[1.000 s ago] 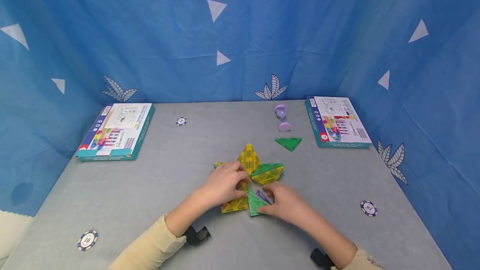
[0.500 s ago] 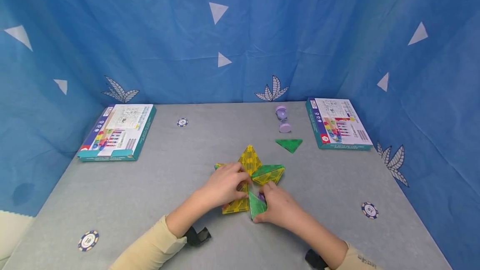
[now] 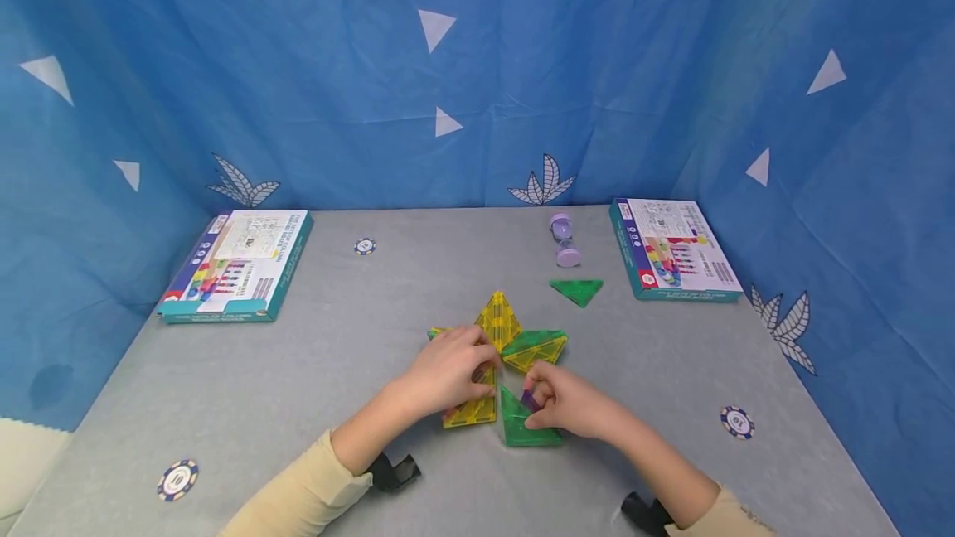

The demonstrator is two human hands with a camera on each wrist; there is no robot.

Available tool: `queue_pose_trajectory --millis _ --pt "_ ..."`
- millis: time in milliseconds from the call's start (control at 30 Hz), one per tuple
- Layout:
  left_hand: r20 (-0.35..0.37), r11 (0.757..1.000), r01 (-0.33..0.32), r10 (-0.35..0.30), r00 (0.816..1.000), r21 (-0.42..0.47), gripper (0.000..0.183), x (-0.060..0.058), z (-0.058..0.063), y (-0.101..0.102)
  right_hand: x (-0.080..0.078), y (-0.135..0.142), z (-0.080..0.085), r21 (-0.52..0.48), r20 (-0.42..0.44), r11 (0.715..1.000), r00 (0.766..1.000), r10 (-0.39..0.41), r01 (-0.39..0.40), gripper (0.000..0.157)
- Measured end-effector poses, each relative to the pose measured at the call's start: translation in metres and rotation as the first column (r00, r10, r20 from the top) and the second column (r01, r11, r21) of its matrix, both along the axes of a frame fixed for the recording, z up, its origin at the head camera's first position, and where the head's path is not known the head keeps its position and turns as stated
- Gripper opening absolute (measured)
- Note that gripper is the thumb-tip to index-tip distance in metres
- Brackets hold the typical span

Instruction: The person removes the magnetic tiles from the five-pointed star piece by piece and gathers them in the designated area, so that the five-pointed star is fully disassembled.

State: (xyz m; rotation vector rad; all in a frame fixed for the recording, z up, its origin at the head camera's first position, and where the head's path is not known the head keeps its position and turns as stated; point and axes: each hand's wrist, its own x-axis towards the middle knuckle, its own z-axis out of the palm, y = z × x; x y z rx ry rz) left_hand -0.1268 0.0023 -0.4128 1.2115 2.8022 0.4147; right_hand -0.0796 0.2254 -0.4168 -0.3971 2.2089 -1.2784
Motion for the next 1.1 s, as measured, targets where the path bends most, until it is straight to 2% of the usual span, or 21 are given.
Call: queue_pose_trajectory --millis 67,133,200,233,267,333,367,400,433,467,533,633,700,767,833,900,1000,1067,1100 --pt "0.024 1.000 0.003 -0.003 1.000 0.017 0.028 -0.001 0.001 -0.001 -0.003 0.003 0.007 -0.015 0.025 1.000 1.000 -0.010 0.010 0.037" --pt "0.074 0.998 0.010 -0.015 0.997 0.066 0.030 -0.002 0.002 -0.002 -0.006 0.005 0.014 -0.023 0.015 0.999 0.999 -0.033 0.034 0.037" --pt "0.191 0.987 0.003 -0.034 0.981 0.162 0.033 -0.004 0.006 -0.005 -0.009 0.006 0.022 -0.040 -0.008 0.997 0.998 -0.069 0.069 0.037" --pt "0.269 0.974 -0.009 -0.053 0.962 0.225 0.034 -0.006 0.008 -0.007 -0.011 0.006 0.025 -0.051 -0.023 0.995 0.996 -0.089 0.088 0.036" --pt "0.350 0.956 -0.029 -0.078 0.933 0.291 0.036 -0.007 0.010 -0.008 -0.012 0.005 0.028 -0.065 -0.031 0.992 0.993 -0.112 0.110 0.036" --pt "0.498 0.910 -0.095 -0.131 0.857 0.403 0.040 -0.010 0.015 -0.010 -0.016 0.003 0.033 -0.086 -0.048 0.984 0.986 -0.159 0.154 0.037" --pt "0.559 0.885 -0.139 -0.153 0.815 0.445 0.041 -0.011 0.017 -0.010 -0.017 0.002 0.036 -0.091 -0.053 0.981 0.983 -0.177 0.172 0.038" --pt "0.601 0.864 -0.178 -0.167 0.782 0.471 0.040 -0.012 0.018 -0.011 -0.019 0.000 0.038 -0.097 -0.055 0.978 0.980 -0.193 0.187 0.039" --pt "0.626 0.846 -0.209 -0.175 0.760 0.490 0.040 -0.013 0.018 -0.011 -0.020 -0.002 0.040 -0.099 -0.060 0.975 0.977 -0.207 0.200 0.040" --pt "0.640 0.830 -0.236 -0.177 0.748 0.505 0.039 -0.013 0.018 -0.011 -0.021 -0.004 0.041 -0.101 -0.060 0.972 0.974 -0.218 0.211 0.041" --pt "0.643 0.801 -0.278 -0.167 0.748 0.531 0.032 -0.014 0.018 -0.011 -0.023 -0.010 0.043 -0.101 -0.066 0.969 0.970 -0.234 0.226 0.042" --pt "0.624 0.767 -0.315 -0.139 0.769 0.558 0.020 -0.015 0.016 -0.011 -0.026 -0.016 0.044 -0.105 -0.074 0.963 0.964 -0.257 0.249 0.040" --pt "0.618 0.749 -0.331 -0.130 0.776 0.573 0.015 -0.017 0.016 -0.011 -0.029 -0.017 0.044 -0.116 -0.076 0.957 0.959 -0.274 0.265 0.035" --pt "0.618 0.742 -0.348 -0.113 0.778 0.573 0.014 -0.018 0.017 -0.013 -0.032 -0.017 0.044 -0.134 -0.084 0.955 0.957 -0.278 0.266 0.033" --pt "0.617 0.741 -0.360 -0.093 0.782 0.567 0.012 -0.017 0.026 -0.015 -0.036 -0.016 0.045 -0.159 -0.085 0.950 0.955 -0.284 0.269 0.032" --pt "0.610 0.735 -0.368 -0.078 0.788 0.570 0.011 -0.021 0.028 -0.019 -0.041 -0.016 0.048 -0.165 -0.086 0.947 0.952 -0.293 0.277 0.033" --pt "0.627 0.697 -0.406 -0.080 0.775 0.591 0.012 -0.031 0.029 -0.028 -0.051 -0.013 0.054 -0.158 -0.099 0.941 0.943 -0.318 0.300 0.036" --pt "0.647 0.652 -0.446 -0.089 0.757 0.613 0.015 -0.043 0.021 -0.036 -0.062 -0.008 0.059 -0.137 -0.114 0.936 0.934 -0.339 0.323 0.038" --pt "0.662 0.628 -0.477 -0.083 0.745 0.615 0.017 -0.048 0.022 -0.040 -0.068 -0.005 0.062 -0.127 -0.122 0.932 0.928 -0.353 0.339 0.039"
